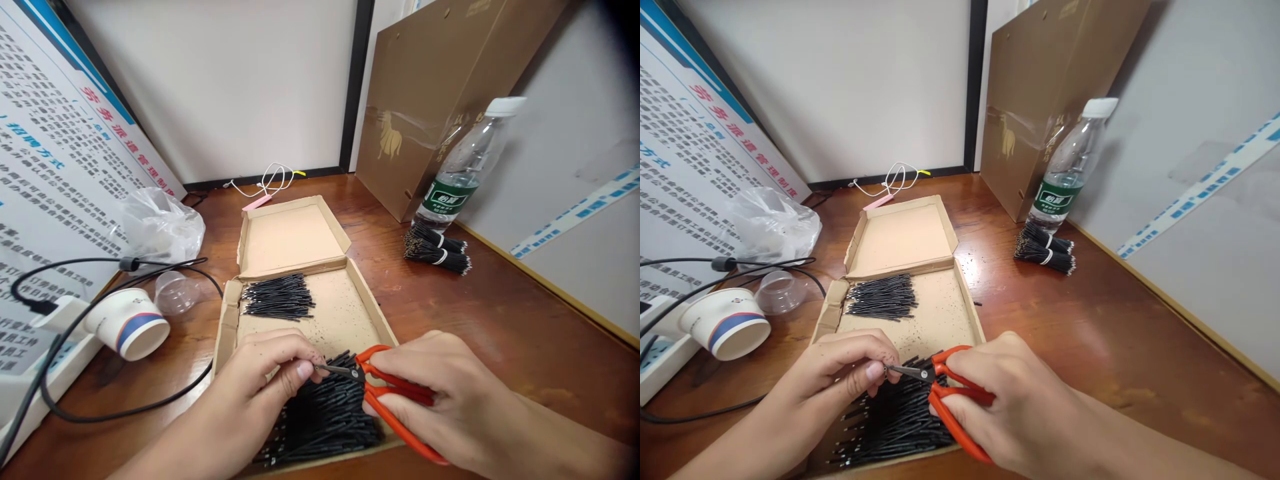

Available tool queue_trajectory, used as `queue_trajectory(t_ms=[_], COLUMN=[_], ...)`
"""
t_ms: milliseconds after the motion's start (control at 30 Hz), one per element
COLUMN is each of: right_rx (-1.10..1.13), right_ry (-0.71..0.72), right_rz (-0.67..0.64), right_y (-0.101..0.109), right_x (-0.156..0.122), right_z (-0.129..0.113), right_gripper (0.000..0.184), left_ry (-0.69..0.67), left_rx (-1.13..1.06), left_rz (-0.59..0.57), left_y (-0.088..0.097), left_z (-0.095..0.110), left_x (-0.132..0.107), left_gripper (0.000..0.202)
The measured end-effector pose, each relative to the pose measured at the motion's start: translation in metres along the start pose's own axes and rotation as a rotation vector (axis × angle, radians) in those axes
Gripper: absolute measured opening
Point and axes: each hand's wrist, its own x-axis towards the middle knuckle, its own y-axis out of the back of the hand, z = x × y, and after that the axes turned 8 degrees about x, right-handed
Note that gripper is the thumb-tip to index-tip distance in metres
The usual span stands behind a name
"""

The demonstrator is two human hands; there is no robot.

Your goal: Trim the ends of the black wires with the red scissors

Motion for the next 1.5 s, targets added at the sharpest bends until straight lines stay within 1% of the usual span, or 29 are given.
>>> queue_trajectory(t_ms=[200,367,533,667,900,1067,1200,1333,1400,1500], right_rx=[-0.031,-0.019,-0.005,-0.029,-0.049,-0.046,-0.037,-0.030,-0.022,-0.023], right_ry=[-0.057,-0.080,-0.032,-0.014,-0.068,-0.082,-0.045,-0.015,-0.017,-0.057], right_rz=[-0.002,-0.046,-0.029,-0.022,-0.020,-0.061,-0.043,-0.034,-0.021,-0.023], right_y=[0.0002,0.0010,0.0006,-0.0006,-0.0003,0.0003,-0.0002,-0.0006,-0.0005,0.0002], right_x=[0.0008,0.0001,-0.0021,-0.0022,-0.0034,-0.0035,-0.0032,-0.0025,-0.0022,-0.0017], right_z=[-0.0020,-0.0040,-0.0015,0.0002,-0.0032,-0.0048,-0.0021,-0.0002,-0.0006,-0.0018], right_gripper=[0.017,0.021,0.026,0.025,0.021,0.018,0.024,0.025,0.026,0.026], left_ry=[-0.010,0.007,0.004,0.004,0.000,0.004,-0.001,-0.002,0.000,0.001], left_rx=[-0.005,-0.007,-0.008,-0.021,-0.036,-0.026,-0.022,-0.038,-0.038,-0.032], left_rz=[-0.004,-0.008,-0.013,-0.016,-0.019,-0.016,-0.021,-0.023,-0.024,-0.022], left_y=[0.0000,0.0002,-0.0003,-0.0010,-0.0005,-0.0008,-0.0012,-0.0010,-0.0009,-0.0008], left_z=[0.0001,0.0001,-0.0002,-0.0007,-0.0007,-0.0011,-0.0007,-0.0006,-0.0007,-0.0010], left_x=[-0.0006,-0.0013,-0.0009,-0.0014,-0.0003,-0.0018,-0.0020,-0.0009,-0.0007,-0.0004], left_gripper=[0.024,0.024,0.023,0.023,0.024,0.023,0.023,0.023,0.024,0.023])
